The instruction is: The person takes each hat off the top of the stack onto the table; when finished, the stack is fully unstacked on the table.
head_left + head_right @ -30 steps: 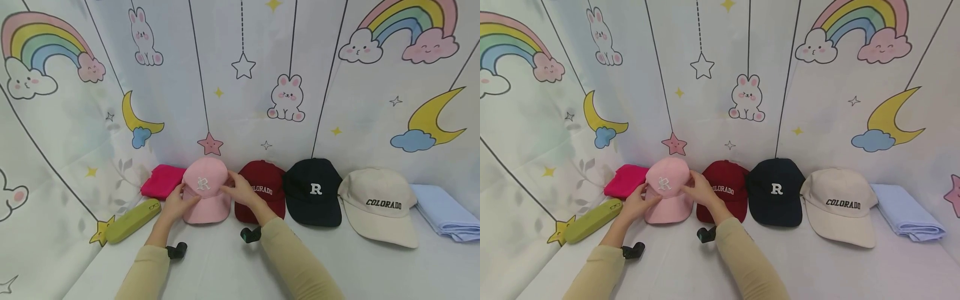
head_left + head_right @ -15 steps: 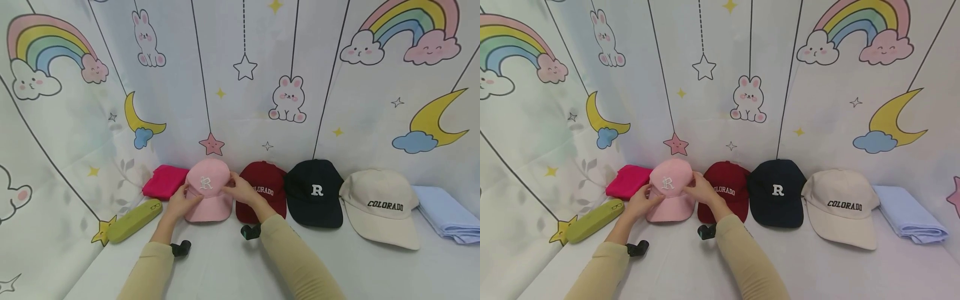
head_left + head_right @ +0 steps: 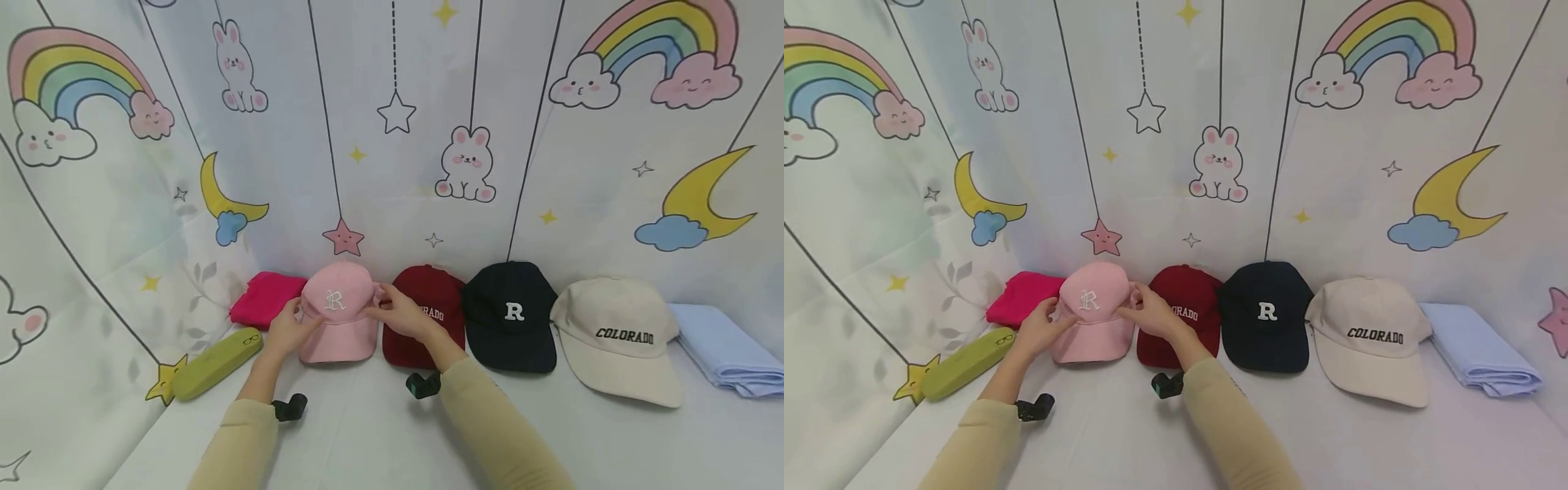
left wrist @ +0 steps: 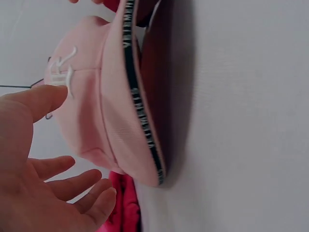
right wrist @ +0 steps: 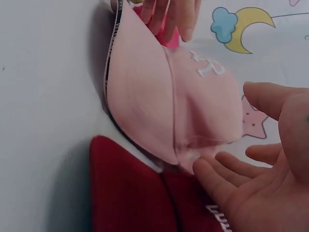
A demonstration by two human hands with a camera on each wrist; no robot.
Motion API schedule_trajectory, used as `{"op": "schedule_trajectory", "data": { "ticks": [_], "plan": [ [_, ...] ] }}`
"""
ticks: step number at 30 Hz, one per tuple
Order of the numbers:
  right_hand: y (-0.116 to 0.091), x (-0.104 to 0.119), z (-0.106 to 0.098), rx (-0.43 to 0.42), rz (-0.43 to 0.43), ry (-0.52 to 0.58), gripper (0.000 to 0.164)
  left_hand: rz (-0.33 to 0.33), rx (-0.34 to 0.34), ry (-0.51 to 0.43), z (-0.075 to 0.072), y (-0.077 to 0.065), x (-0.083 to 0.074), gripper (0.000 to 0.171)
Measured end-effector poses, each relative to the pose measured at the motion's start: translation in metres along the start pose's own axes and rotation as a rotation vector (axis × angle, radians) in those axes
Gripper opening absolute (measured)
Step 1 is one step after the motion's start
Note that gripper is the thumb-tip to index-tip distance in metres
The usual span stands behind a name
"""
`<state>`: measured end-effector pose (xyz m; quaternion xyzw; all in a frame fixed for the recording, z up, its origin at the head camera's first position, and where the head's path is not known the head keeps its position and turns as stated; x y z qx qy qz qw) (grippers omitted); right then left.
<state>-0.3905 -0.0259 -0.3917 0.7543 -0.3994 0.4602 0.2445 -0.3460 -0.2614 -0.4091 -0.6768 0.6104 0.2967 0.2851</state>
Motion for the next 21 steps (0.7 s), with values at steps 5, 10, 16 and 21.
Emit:
{"op": "schedule_trajectory", "data": {
  "ticks": [5,10,16,21],
  "plan": [
    [-0.015,0.010,-0.014,0.005,0.001,-0.096,0.075,0.061,-0.009,-0.010,-0.010,-0.006,-0.015,0.081],
    [-0.030,0.026,-0.032,-0.007,-0.027,-0.158,0.074,0.131,-0.015,-0.046,-0.017,-0.012,-0.034,0.083],
    [-0.051,0.045,-0.052,-0.026,-0.106,-0.164,0.075,0.290,-0.048,-0.096,-0.025,-0.022,-0.064,0.081],
    [-0.074,0.057,-0.066,-0.046,-0.196,-0.191,0.073,0.383,-0.047,-0.124,-0.028,-0.035,-0.082,0.079]
  ]
}}
Point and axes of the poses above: each hand's wrist, its own y-axis towards the middle knuckle, its own z-axis out of the palm, x = y × z, the point moved 7 cm from there along y, towards the middle knuckle, and after that the axes turned 6 degrees about x, right-handed, at the moved point
